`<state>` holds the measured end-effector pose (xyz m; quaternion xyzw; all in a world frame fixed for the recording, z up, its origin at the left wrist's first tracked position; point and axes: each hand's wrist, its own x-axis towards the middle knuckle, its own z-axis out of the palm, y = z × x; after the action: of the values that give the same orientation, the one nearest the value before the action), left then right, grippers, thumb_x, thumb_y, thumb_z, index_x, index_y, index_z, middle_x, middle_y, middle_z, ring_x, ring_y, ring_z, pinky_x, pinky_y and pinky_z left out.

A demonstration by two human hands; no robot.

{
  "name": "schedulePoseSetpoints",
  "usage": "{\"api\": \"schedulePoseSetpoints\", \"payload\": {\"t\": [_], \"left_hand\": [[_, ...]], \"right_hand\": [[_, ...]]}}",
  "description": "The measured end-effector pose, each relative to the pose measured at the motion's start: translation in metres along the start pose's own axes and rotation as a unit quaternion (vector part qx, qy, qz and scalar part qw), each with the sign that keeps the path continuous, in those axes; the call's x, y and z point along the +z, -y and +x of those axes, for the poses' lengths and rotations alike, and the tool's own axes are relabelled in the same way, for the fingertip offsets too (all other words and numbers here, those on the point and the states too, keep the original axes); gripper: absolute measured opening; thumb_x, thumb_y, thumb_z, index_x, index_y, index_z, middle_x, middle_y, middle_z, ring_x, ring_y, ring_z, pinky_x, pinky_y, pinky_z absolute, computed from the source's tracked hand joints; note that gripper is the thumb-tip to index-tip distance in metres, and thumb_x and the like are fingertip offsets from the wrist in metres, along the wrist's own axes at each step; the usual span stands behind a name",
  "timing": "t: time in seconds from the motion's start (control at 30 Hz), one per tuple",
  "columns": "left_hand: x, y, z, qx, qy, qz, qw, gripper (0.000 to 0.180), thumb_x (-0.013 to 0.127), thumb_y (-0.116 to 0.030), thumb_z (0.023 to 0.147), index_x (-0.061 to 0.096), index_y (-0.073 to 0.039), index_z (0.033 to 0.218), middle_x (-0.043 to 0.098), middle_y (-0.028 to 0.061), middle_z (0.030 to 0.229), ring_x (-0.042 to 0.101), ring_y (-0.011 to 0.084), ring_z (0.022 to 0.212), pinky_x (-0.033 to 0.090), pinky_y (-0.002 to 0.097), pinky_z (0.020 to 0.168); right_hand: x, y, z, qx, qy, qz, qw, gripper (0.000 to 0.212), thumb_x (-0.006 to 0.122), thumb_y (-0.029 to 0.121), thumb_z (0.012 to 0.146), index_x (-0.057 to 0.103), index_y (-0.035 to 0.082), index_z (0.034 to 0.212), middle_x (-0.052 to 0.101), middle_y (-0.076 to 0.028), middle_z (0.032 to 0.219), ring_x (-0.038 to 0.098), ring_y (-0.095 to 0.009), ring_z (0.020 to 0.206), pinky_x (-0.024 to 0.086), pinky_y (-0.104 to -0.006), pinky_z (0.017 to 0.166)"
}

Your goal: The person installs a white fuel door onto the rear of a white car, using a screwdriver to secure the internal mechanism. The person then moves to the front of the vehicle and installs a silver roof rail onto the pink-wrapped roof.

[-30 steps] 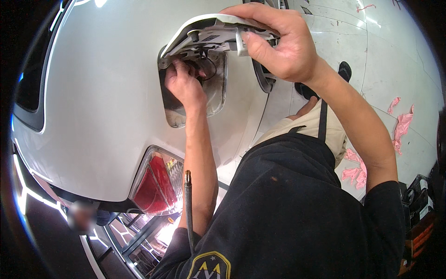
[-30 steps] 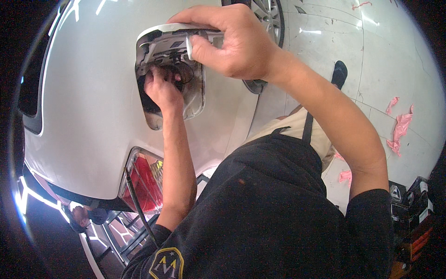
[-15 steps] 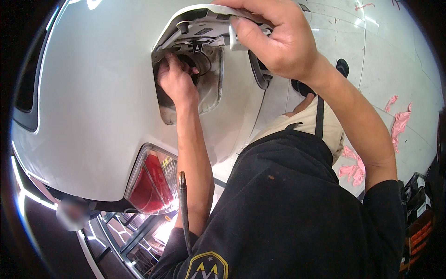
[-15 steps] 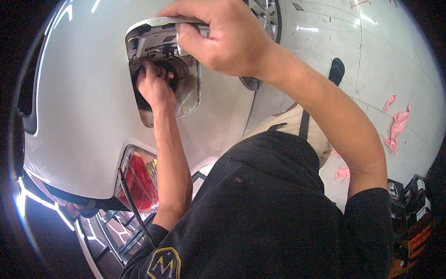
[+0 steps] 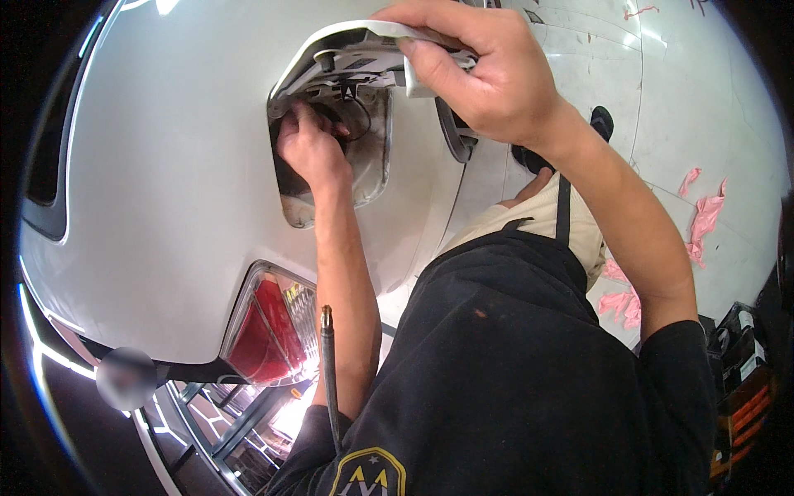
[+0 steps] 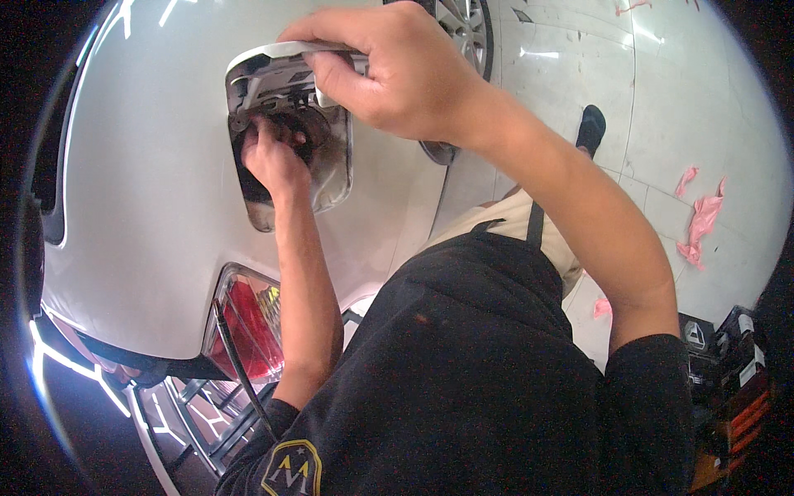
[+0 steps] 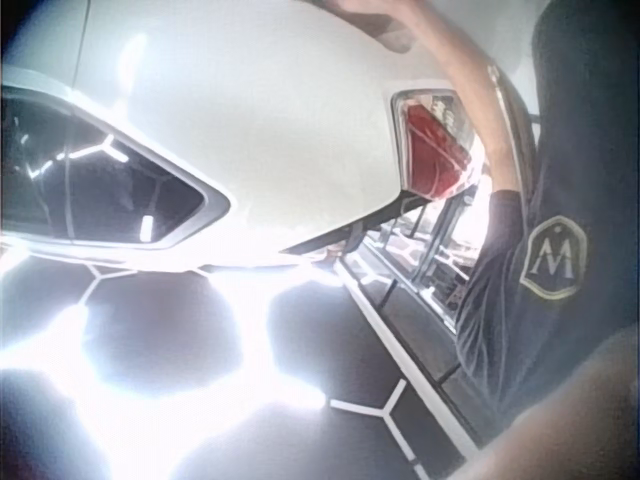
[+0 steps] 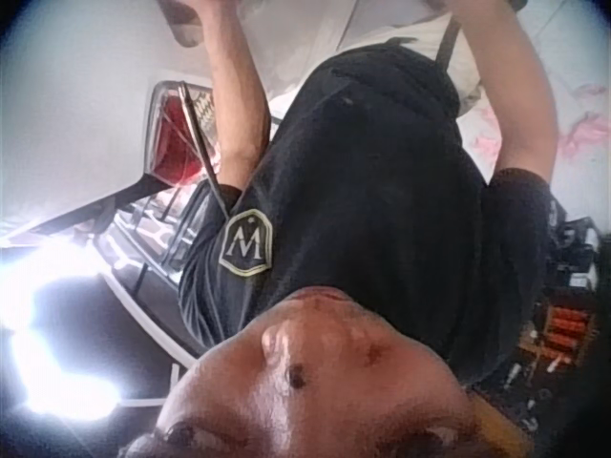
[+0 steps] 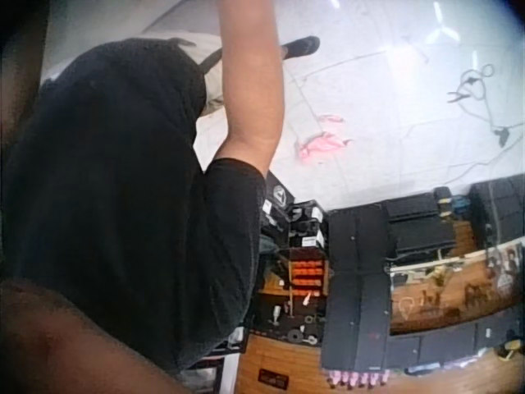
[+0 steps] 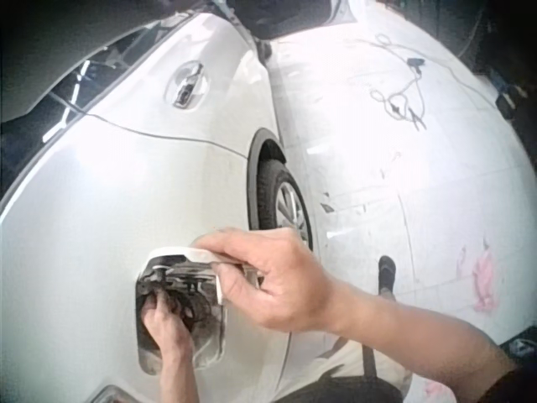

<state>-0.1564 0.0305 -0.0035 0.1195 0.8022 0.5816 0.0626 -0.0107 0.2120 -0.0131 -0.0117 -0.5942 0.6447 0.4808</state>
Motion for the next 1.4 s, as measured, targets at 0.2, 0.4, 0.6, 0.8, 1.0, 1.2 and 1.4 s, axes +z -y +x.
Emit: {"api": "schedulePoseSetpoints", "payload": {"t": [0.2, 0.4, 0.6, 0.8, 1.0, 1.2, 1.4], "left_hand": [[-0.003, 0.005, 0.003, -0.001, 0.008, -0.014, 1.0, 0.024, 0.054, -0.019, 0.107, 0.064, 0.0, 0.097, 0.052, 0.0004, 0.071, 0.049, 0.0108, 0.057, 0.043, 0.0275, 0.046], [-0.008, 0.01, 0.002, 0.002, 0.008, -0.021, 1.0, 0.022, 0.053, -0.017, 0.107, 0.065, 0.001, 0.105, 0.053, 0.0004, 0.073, 0.049, 0.0102, 0.06, 0.045, 0.0273, 0.048], [-0.005, -0.002, 0.001, -0.038, 0.018, -0.032, 0.999, 0.019, 0.055, -0.017, 0.106, 0.064, -0.001, 0.101, 0.051, 0.0011, 0.072, 0.046, 0.009, 0.06, 0.046, 0.0269, 0.048], [-0.006, 0.005, 0.002, -0.01, 0.003, -0.025, 1.0, 0.019, 0.054, -0.017, 0.106, 0.064, -0.002, 0.1, 0.054, 0.0008, 0.075, 0.048, 0.0095, 0.06, 0.046, 0.0264, 0.048], [-0.009, 0.015, 0.004, 0.015, 0.014, -0.04, 0.999, 0.016, 0.059, -0.013, 0.102, 0.065, 0.002, 0.105, 0.07, 0.0081, 0.094, 0.065, 0.0139, 0.073, 0.049, 0.0261, 0.051], [-0.025, 0.033, 0.01, 0.007, 0.033, -0.099, 0.995, 0.021, 0.063, -0.011, 0.096, 0.066, 0.005, 0.109, 0.073, 0.0114, 0.102, 0.071, 0.0199, 0.088, 0.057, 0.0342, 0.079], [-0.03, 0.037, 0.012, -0.014, 0.065, -0.085, 0.994, 0.02, 0.065, -0.009, 0.095, 0.068, 0.002, 0.111, 0.074, 0.0099, 0.104, 0.072, 0.0189, 0.088, 0.058, 0.0333, 0.078]], "right_hand": [[0.001, 0.01, -0.015, 0.01, 0.038, -0.095, 0.995, 0.028, 0.062, 0.006, 0.09, 0.071, 0.0, 0.116, 0.074, -0.017, 0.096, 0.073, -0.027, 0.083, 0.058, -0.0346, 0.076], [0.006, 0.022, -0.026, -0.012, 0.055, -0.122, 0.991, 0.026, 0.062, 0.005, 0.092, 0.071, 0.0, 0.116, 0.075, -0.015, 0.101, 0.073, -0.026, 0.084, 0.057, -0.0326, 0.076], [0.007, 0.014, -0.028, -0.046, 0.024, -0.143, 0.988, 0.027, 0.061, 0.003, 0.094, 0.072, 0.001, 0.119, 0.075, -0.015, 0.1, 0.072, -0.023, 0.081, 0.057, -0.0298, 0.072], [0.008, 0.021, -0.032, -0.021, 0.049, -0.156, 0.986, 0.029, 0.062, 0.003, 0.092, 0.071, 0.0, 0.12, 0.075, -0.017, 0.103, 0.074, -0.029, 0.086, 0.059, -0.0338, 0.076], [0.026, 0.018, -0.046, -0.098, -0.003, -0.171, 0.98, 0.033, 0.06, -0.006, 0.089, 0.07, -0.003, 0.12, 0.074, -0.02, 0.106, 0.075, -0.032, 0.09, 0.06, -0.0359, 0.077], [0.043, 0.027, -0.062, -0.096, -0.017, -0.178, 0.979, 0.039, 0.06, -0.014, 0.08, 0.069, -0.007, 0.118, 0.073, -0.022, 0.108, 0.075, -0.035, 0.099, 0.062, -0.0389, 0.085], [0.05, 0.033, -0.074, -0.065, -0.022, -0.179, 0.981, 0.046, 0.06, -0.016, 0.074, 0.069, -0.007, 0.118, 0.072, -0.023, 0.113, 0.073, -0.037, 0.105, 0.062, -0.0424, 0.09]]}}
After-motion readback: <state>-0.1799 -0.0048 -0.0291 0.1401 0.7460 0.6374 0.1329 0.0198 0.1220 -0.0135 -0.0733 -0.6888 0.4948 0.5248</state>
